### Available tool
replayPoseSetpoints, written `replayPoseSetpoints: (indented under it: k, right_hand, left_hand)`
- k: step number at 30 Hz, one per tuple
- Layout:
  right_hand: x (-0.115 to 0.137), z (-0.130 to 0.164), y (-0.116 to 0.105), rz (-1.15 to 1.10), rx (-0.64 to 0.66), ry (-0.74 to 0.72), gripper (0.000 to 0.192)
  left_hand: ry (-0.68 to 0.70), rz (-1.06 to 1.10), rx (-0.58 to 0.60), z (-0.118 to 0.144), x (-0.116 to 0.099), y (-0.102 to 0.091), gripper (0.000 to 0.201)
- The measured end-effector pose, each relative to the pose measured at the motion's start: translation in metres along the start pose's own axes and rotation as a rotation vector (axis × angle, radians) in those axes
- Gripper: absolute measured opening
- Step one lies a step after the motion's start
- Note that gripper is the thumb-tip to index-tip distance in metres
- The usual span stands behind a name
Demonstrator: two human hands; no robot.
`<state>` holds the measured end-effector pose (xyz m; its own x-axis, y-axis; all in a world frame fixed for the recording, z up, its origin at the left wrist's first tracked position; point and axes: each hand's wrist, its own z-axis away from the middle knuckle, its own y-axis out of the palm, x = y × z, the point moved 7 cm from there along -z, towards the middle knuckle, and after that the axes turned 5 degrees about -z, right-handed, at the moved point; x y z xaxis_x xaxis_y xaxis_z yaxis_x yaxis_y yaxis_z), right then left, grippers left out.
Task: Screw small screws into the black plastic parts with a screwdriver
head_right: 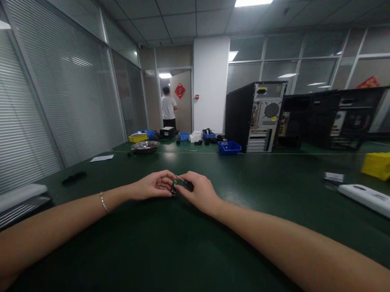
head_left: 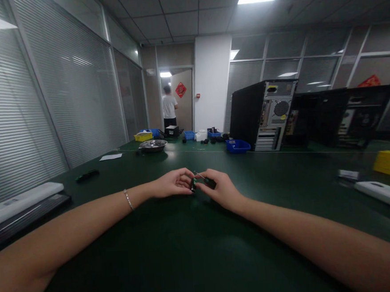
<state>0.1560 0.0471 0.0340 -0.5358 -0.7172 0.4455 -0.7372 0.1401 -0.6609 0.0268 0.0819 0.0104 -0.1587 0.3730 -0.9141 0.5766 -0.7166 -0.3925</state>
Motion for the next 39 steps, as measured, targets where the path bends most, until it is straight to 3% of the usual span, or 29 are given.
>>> replayPoseSetpoints:
  k: [11,29,39]
  right_hand:
    - [0.004,0.003,0.0,0.078,-0.025,0.002,0.017]
    - [0.004,0.001,0.006,0.067,0.05,-0.026,0.012]
    - [0.014,0.003,0.008,0.077,0.049,-0.086,0.016]
  left_hand:
    - [0.031,-0.016,-0.079,0.001,-0.004,-0.002,0.045]
    - [0.031,-0.132,-0.152,0.002,0.0,0.0,0.039]
    - [0.043,0.13,-0.204,-0.002,-0.004,0.006,0.033]
